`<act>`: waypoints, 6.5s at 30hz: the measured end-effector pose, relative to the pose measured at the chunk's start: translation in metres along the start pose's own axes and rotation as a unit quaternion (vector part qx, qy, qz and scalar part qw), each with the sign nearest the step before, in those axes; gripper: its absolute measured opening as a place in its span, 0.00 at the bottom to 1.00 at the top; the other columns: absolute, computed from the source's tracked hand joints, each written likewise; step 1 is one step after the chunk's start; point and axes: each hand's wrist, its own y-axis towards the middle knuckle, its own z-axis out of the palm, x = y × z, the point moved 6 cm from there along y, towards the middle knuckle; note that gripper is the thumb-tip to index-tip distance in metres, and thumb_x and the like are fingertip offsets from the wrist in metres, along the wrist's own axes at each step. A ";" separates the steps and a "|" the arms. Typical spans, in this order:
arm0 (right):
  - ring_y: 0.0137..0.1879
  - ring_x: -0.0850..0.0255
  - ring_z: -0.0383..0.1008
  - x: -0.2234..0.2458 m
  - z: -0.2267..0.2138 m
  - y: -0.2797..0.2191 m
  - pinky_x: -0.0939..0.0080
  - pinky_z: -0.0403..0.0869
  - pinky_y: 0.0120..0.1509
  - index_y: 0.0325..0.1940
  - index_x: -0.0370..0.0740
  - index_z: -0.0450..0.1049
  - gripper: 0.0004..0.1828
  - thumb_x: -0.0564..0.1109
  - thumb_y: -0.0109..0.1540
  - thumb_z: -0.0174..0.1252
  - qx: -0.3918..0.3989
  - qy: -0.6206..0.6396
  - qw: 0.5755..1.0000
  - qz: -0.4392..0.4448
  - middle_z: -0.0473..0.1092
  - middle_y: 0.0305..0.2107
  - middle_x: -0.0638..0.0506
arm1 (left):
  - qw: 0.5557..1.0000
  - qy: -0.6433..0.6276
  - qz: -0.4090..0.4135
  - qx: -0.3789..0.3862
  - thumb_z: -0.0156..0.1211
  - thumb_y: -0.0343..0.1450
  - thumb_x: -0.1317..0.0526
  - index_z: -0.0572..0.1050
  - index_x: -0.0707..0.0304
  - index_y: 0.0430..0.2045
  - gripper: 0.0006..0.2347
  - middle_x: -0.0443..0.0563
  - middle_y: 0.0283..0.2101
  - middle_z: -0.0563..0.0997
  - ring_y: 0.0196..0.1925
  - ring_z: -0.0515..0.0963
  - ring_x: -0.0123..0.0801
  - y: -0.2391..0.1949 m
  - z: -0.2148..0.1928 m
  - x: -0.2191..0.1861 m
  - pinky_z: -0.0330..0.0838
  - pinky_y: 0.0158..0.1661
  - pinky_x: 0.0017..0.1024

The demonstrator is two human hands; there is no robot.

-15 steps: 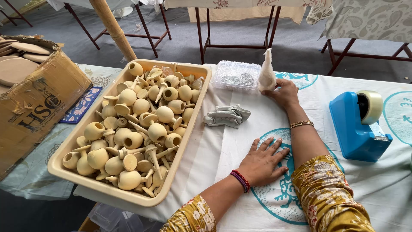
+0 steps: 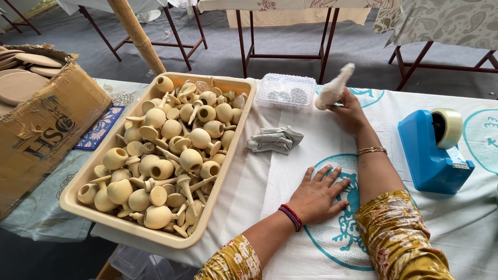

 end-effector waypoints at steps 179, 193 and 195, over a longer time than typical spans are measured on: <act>0.49 0.58 0.69 0.064 0.055 -0.227 0.59 0.73 0.52 0.81 0.51 0.48 0.31 0.53 0.72 0.33 -0.047 0.116 0.980 0.158 0.67 0.46 0.48 | 0.840 -0.461 -0.037 -0.284 0.29 0.81 0.51 0.42 0.56 0.76 0.26 0.62 0.81 0.37 0.82 0.39 0.52 0.042 -0.015 0.027 0.46 0.75 0.45; 0.75 0.48 0.61 0.086 0.037 -0.224 0.50 0.66 0.74 0.81 0.51 0.48 0.32 0.53 0.71 0.37 -0.065 0.163 0.981 0.086 0.56 0.72 0.38 | 0.838 -0.489 -0.049 -0.237 0.31 0.81 0.49 0.42 0.52 0.76 0.27 0.59 0.80 0.29 0.81 0.39 0.54 0.046 -0.017 -0.008 0.51 0.72 0.43; 0.65 0.56 0.68 0.077 0.055 -0.227 0.53 0.73 0.67 0.81 0.54 0.42 0.32 0.53 0.72 0.33 -0.033 0.139 0.978 0.151 0.61 0.62 0.47 | 0.817 -0.498 -0.054 -0.286 0.34 0.81 0.48 0.43 0.52 0.77 0.27 0.62 0.79 0.36 0.80 0.45 0.54 0.048 -0.009 0.022 0.56 0.71 0.44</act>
